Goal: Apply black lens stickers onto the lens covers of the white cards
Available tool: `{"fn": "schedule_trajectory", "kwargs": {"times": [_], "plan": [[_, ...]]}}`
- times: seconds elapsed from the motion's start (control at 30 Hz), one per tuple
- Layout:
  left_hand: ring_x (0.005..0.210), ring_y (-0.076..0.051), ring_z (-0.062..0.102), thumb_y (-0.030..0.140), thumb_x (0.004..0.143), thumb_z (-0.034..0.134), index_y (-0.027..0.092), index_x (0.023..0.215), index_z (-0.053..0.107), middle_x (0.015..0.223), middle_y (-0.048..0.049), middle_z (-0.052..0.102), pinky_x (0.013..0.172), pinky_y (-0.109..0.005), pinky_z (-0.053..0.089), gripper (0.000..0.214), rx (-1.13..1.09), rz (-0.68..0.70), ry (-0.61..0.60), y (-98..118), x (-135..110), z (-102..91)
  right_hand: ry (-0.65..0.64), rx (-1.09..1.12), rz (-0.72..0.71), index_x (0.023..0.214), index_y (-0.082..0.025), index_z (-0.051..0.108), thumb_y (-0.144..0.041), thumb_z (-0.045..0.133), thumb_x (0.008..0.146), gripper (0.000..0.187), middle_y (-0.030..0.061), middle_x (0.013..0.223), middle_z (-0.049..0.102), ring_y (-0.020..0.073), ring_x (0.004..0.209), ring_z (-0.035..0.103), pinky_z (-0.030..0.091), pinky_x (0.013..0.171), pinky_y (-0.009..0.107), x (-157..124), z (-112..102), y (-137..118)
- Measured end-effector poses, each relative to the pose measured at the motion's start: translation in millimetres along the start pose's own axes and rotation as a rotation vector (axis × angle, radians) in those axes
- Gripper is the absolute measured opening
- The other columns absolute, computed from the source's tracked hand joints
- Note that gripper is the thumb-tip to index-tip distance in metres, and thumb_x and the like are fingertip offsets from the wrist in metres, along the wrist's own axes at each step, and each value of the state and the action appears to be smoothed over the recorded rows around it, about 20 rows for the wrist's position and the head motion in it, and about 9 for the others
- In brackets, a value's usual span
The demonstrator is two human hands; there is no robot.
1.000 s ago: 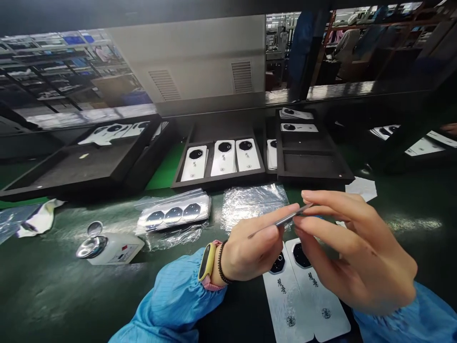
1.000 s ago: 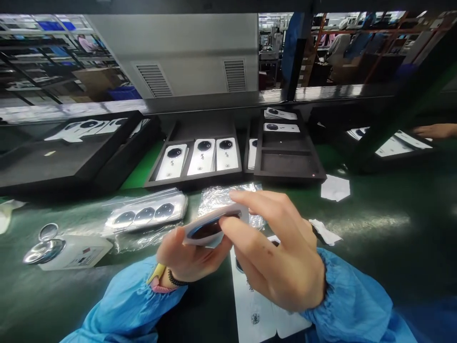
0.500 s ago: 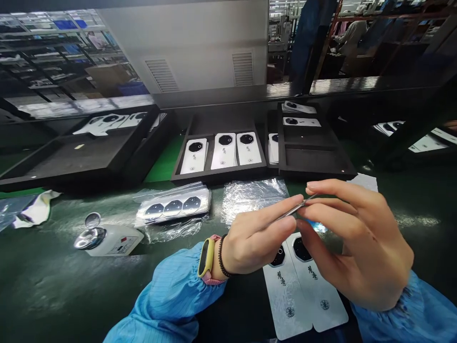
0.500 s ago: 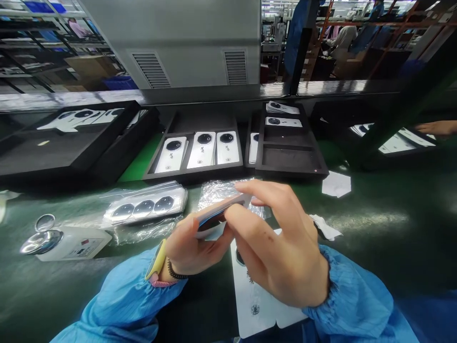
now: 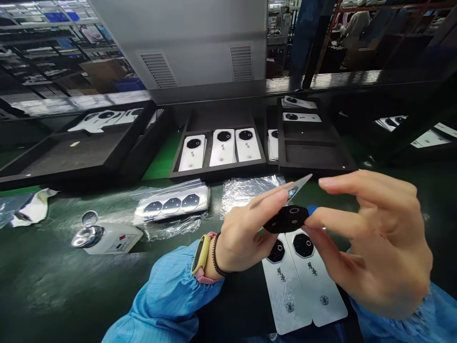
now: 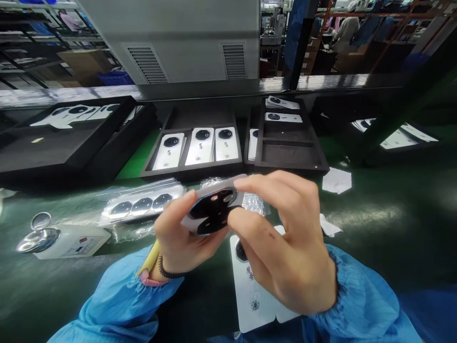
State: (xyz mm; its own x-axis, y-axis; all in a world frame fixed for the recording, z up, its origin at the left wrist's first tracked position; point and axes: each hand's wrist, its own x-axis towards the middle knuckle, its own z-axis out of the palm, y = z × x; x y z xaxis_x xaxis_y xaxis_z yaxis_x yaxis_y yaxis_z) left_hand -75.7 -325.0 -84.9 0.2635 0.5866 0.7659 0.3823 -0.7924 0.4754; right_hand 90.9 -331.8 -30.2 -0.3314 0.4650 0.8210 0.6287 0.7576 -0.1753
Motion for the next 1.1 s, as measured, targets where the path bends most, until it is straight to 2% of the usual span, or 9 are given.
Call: {"fn": "schedule_trajectory", "kwargs": {"times": [0.1,0.17,0.3,0.5,0.67,0.77,0.83,0.97,1.1], "plan": [[0.11,-0.018,0.061,0.003,0.084,0.055,0.024,0.143,0.029,0.122,-0.003,0.059,0.087,-0.025,0.057,0.068,0.029,0.095,0.064,4,8,-6.5,-0.056,0.108,0.003,0.077,-0.024,0.062,-0.001,0.061,0.079,0.023,0.0004,0.083,0.069,0.0191,0.079,0.061,0.056,0.065,0.032,3,-3,1],[0.11,-0.02,0.06,0.006,0.083,0.057,0.021,0.139,0.035,0.118,-0.0046,0.059,0.089,-0.03,0.056,0.063,0.076,0.084,0.067,6,13,-8.9,-0.08,0.196,0.022,0.079,-0.024,0.062,0.0,0.062,0.078,0.025,-0.0027,0.072,0.068,0.0158,0.07,0.06,0.055,0.06,0.028,5,-4,3],[0.111,-0.022,0.057,0.008,0.083,0.054,0.022,0.137,0.037,0.119,-0.0054,0.057,0.089,-0.035,0.055,0.058,0.09,0.025,0.057,8,15,-9.0,-0.038,0.222,0.031,0.079,-0.026,0.064,0.0,0.064,0.076,0.026,-0.0049,0.068,0.069,0.015,0.064,0.063,0.054,0.054,0.027,11,-5,6],[0.116,-0.024,0.055,0.014,0.086,0.057,0.027,0.136,0.037,0.122,-0.0041,0.055,0.095,-0.04,0.051,0.055,0.046,-0.04,0.041,12,14,-8.6,-0.127,0.225,0.068,0.077,-0.031,0.064,-0.006,0.06,0.082,0.026,-0.0081,0.064,0.068,0.0159,0.063,0.065,0.054,0.054,0.027,18,-7,8],[0.12,-0.026,0.052,0.019,0.083,0.064,0.027,0.136,0.037,0.13,-0.0055,0.048,0.1,-0.041,0.048,0.061,-0.072,-0.179,0.021,10,14,-15.6,-0.136,0.315,0.116,0.083,-0.032,0.065,-0.005,0.06,0.081,0.027,-0.0076,0.064,0.068,0.0167,0.067,0.065,0.051,0.047,0.025,15,-12,14],[0.123,-0.029,0.049,0.023,0.082,0.066,0.028,0.137,0.036,0.135,-0.0057,0.045,0.102,-0.043,0.047,0.063,-0.107,-0.236,-0.025,9,15,-20.0,-0.099,0.453,0.189,0.088,-0.032,0.064,-0.003,0.061,0.079,0.031,-0.0074,0.067,0.068,0.0164,0.071,0.065,0.053,0.052,0.026,14,-13,18],[0.124,-0.03,0.048,0.024,0.083,0.065,0.027,0.138,0.035,0.137,-0.0065,0.045,0.103,-0.043,0.046,0.063,-0.101,-0.253,-0.073,10,15,-21.5,-0.073,0.522,0.246,0.087,-0.031,0.064,-0.005,0.063,0.079,0.027,-0.0073,0.072,0.069,0.0141,0.072,0.066,0.056,0.058,0.025,13,-11,22],[0.127,-0.03,0.046,0.02,0.082,0.065,0.025,0.138,0.037,0.138,-0.0063,0.045,0.107,-0.043,0.042,0.063,-0.079,-0.273,-0.136,15,16,-21.2,-0.093,0.451,0.326,0.088,-0.026,0.067,-0.015,0.07,0.078,0.015,-0.0063,0.081,0.071,0.0098,0.069,0.067,0.059,0.059,0.018,9,-3,28],[0.127,-0.029,0.046,0.019,0.083,0.064,0.025,0.138,0.036,0.139,-0.0053,0.045,0.108,-0.043,0.041,0.063,-0.146,-0.314,-0.198,19,16,-18.2,-0.121,0.358,0.359,0.094,-0.028,0.069,-0.024,0.071,0.079,0.016,-0.0048,0.081,0.072,0.0154,0.068,0.069,0.062,0.059,0.026,5,0,30]]}}
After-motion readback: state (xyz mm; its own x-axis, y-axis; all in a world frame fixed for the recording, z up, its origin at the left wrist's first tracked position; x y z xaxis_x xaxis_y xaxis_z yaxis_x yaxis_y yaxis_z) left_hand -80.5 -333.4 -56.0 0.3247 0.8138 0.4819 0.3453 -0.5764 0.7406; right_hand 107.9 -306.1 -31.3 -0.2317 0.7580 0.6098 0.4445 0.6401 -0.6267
